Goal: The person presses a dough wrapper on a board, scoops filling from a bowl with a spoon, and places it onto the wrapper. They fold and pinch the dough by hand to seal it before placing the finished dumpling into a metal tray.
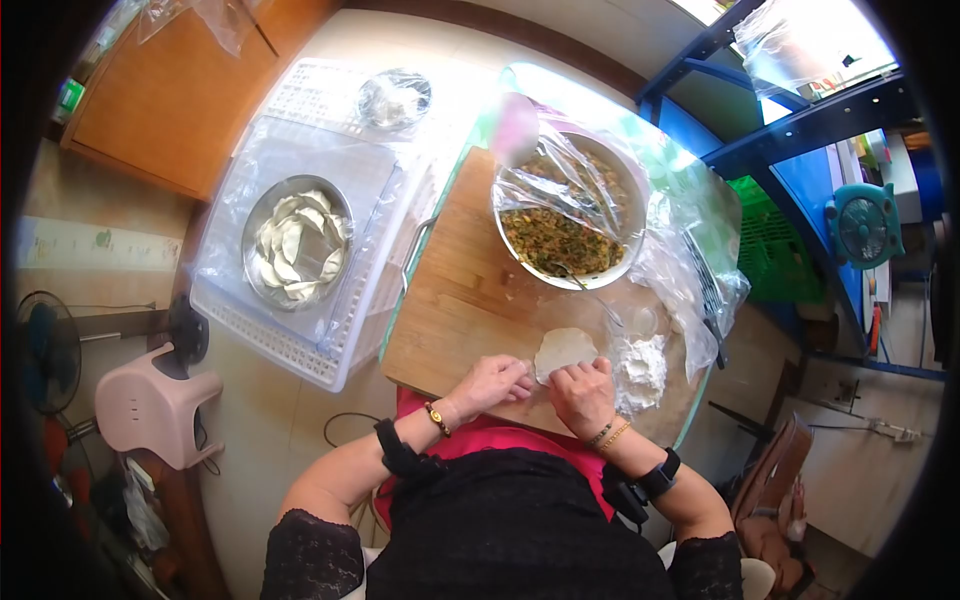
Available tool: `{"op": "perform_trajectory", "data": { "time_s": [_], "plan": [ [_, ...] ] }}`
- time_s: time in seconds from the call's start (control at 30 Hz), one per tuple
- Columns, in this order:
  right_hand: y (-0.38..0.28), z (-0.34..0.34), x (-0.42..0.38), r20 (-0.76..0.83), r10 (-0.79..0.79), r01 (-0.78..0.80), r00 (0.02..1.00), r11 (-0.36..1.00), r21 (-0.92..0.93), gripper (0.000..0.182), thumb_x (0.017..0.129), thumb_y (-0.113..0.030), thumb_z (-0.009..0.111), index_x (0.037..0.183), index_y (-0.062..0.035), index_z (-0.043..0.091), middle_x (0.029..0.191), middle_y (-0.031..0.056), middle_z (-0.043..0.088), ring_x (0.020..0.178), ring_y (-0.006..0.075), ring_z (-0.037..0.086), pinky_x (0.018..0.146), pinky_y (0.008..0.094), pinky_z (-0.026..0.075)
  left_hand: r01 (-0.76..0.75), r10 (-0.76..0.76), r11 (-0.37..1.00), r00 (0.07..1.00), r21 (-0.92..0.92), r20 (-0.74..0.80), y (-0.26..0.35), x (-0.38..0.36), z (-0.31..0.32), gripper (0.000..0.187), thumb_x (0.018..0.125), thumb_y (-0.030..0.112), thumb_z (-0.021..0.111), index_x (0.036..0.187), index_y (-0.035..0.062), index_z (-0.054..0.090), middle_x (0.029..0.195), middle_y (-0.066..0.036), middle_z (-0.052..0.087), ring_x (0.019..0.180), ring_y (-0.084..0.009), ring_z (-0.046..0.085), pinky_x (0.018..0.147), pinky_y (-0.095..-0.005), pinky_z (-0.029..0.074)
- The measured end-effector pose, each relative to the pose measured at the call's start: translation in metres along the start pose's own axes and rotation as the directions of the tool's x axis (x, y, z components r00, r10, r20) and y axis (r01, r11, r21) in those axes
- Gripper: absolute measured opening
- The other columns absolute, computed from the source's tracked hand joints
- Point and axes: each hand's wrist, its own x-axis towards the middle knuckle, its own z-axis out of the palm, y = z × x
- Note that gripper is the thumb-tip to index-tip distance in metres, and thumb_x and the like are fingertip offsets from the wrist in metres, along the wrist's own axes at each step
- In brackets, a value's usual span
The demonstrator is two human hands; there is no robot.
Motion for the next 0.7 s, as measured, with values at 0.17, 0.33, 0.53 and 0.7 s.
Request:
{"op": "perform_trajectory", "data": {
  "time_s": [0.17, 0.33, 0.53, 0.7],
  "plan": [
    [-0.006, 0.004, -0.003, -0.018, -0.076, 0.075, 0.997, 0.995, -0.063, 0.003, 0.077, -0.013, 0.056, 0.074, -0.0111, 0.056, 0.072, 0.0063, 0.056, 0.074, 0.0226, 0.058, 0.081, 0.0408, 0.040, 0.050, -0.050, 0.999, 0.998, -0.003, 0.025, 0.002, 0.005, 0.005, 0.041, 0.102, 0.032, 0.041, 0.116, -0.0033, 0.058, 0.106, -0.017, 0.066, 0.092, -0.0198, 0.066, 0.083, -0.0317, 0.054],
    [-0.003, 0.005, 0.003, 0.039, -0.070, 0.073, 0.997, 0.994, -0.084, 0.004, 0.076, -0.014, 0.058, 0.073, -0.0115, 0.056, 0.072, 0.0060, 0.056, 0.074, 0.0222, 0.058, 0.082, 0.0417, 0.039, 0.052, -0.052, 0.999, 0.998, 0.006, 0.019, 0.005, 0.002, 0.005, 0.043, 0.102, 0.034, 0.042, 0.116, -0.0034, 0.057, 0.108, -0.017, 0.065, 0.094, -0.0211, 0.066, 0.085, -0.0328, 0.054],
    [0.014, -0.011, 0.003, 0.148, 0.412, -0.420, 0.899, 0.717, 0.557, 0.006, 0.079, -0.009, 0.064, 0.077, -0.0041, 0.067, 0.071, 0.0077, 0.068, 0.062, 0.0221, 0.065, 0.058, 0.0311, 0.048, 0.057, -0.057, 0.998, 0.998, -0.016, 0.025, 0.004, 0.002, 0.004, 0.046, 0.102, 0.035, 0.042, 0.119, -0.0052, 0.054, 0.109, -0.018, 0.065, 0.095, -0.0221, 0.066, 0.085, -0.0330, 0.054],
    [0.050, 0.001, -0.016, 0.352, 0.583, -0.519, 0.732, 0.143, 0.843, 0.014, 0.088, -0.013, 0.061, 0.085, -0.0002, 0.065, 0.072, 0.0004, 0.064, 0.061, 0.0088, 0.060, 0.054, 0.0218, 0.046, 0.064, -0.064, 0.998, 0.997, 0.004, 0.044, 0.008, 0.005, 0.005, 0.047, 0.102, 0.036, 0.041, 0.120, -0.0056, 0.054, 0.109, -0.018, 0.065, 0.094, -0.0207, 0.066, 0.083, -0.0315, 0.054]
  ]
}}
